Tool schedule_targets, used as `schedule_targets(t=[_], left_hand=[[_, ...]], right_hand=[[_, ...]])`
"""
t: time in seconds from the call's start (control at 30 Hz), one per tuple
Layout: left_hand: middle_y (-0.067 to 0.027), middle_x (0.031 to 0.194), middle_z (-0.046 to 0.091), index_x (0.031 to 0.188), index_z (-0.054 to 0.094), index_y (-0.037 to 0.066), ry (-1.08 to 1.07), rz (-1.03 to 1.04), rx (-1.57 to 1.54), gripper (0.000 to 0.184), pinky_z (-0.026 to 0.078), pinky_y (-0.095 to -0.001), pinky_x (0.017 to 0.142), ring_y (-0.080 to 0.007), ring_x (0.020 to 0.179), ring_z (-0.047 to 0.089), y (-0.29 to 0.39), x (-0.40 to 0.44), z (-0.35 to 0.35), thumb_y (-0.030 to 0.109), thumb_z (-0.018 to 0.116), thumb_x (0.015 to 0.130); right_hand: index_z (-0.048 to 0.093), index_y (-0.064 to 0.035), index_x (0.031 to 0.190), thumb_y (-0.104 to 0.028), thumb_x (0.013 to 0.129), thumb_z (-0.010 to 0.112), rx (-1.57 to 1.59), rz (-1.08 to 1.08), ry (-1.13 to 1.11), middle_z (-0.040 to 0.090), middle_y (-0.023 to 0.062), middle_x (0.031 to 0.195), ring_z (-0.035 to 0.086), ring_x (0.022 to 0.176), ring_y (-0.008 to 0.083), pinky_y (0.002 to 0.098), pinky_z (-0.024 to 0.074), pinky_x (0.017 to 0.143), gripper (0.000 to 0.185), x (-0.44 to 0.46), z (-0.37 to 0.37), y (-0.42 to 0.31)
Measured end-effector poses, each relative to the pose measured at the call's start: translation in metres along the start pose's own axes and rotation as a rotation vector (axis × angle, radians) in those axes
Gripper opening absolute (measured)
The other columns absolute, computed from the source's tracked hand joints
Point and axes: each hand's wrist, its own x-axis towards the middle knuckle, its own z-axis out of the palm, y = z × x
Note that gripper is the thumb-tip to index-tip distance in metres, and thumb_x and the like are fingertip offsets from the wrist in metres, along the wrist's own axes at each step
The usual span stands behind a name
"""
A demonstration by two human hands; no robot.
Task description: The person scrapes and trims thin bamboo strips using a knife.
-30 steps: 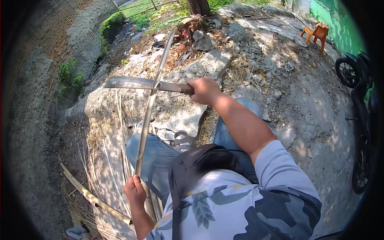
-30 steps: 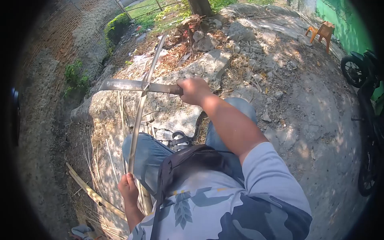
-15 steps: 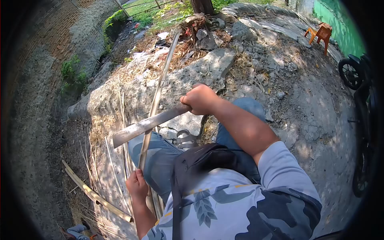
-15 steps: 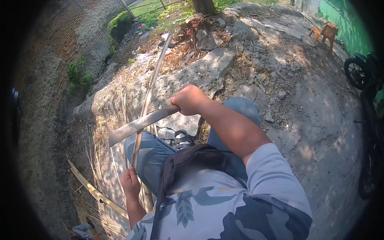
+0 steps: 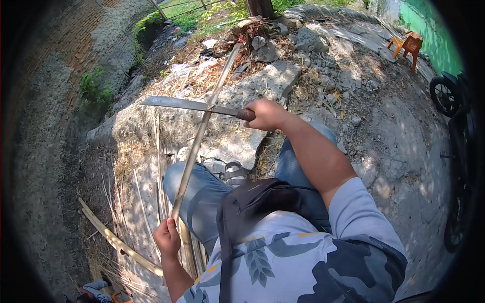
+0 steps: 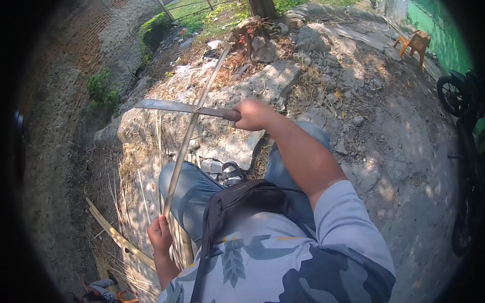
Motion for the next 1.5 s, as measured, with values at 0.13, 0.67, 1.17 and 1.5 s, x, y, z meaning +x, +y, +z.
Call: schedule_targets(t=[0.13,0.67,1.17,1.5], left_hand=[[-0.0097,0.057,0.050,0.076,0.061,-0.002,0.005,-0.014,0.101,0.046,0.038,-0.0363,0.052,-0.0146,0.054,0.045,0.007,-0.003,-0.001,0.031,0.056,0.108],[-0.0071,0.057,0.046,0.071,0.052,0.001,0.035,0.021,-0.084,0.048,0.034,-0.0359,0.052,-0.0143,0.056,0.041,0.000,-0.011,-0.004,0.030,0.056,0.109],[-0.0118,0.054,0.045,0.071,0.054,0.000,0.040,-0.033,0.095,0.043,0.035,-0.0385,0.050,-0.0173,0.050,0.040,-0.008,-0.011,0.009,0.024,0.058,0.106],[-0.0144,0.054,0.044,0.070,0.051,0.000,0.039,0.016,0.076,0.045,0.034,-0.0398,0.049,-0.0196,0.049,0.040,-0.010,-0.021,-0.017,0.025,0.059,0.106]], right_hand=[[0.071,-0.0100,0.096,-0.035,0.083,0.077,0.062,-0.019,-0.079,0.072,0.0136,0.088,0.071,0.087,0.0325,0.0455,0.0540,0.079,0.029,-0.007,-0.010,-0.010],[0.069,-0.0186,0.091,-0.025,0.075,0.077,-0.350,-0.312,0.281,0.072,0.0073,0.080,0.072,0.079,0.0305,0.0453,0.0558,0.074,0.019,-0.010,0.001,-0.013],[0.072,-0.0175,0.094,-0.024,0.079,0.073,-0.305,-0.158,-0.093,0.074,0.0075,0.090,0.073,0.093,0.0284,0.0458,0.0557,0.081,0.016,-0.017,0.013,-0.037],[0.071,-0.0176,0.094,-0.025,0.077,0.076,-0.261,-0.074,0.185,0.073,0.0089,0.085,0.072,0.088,0.0285,0.0454,0.0546,0.077,0.019,0.008,0.016,-0.002]])
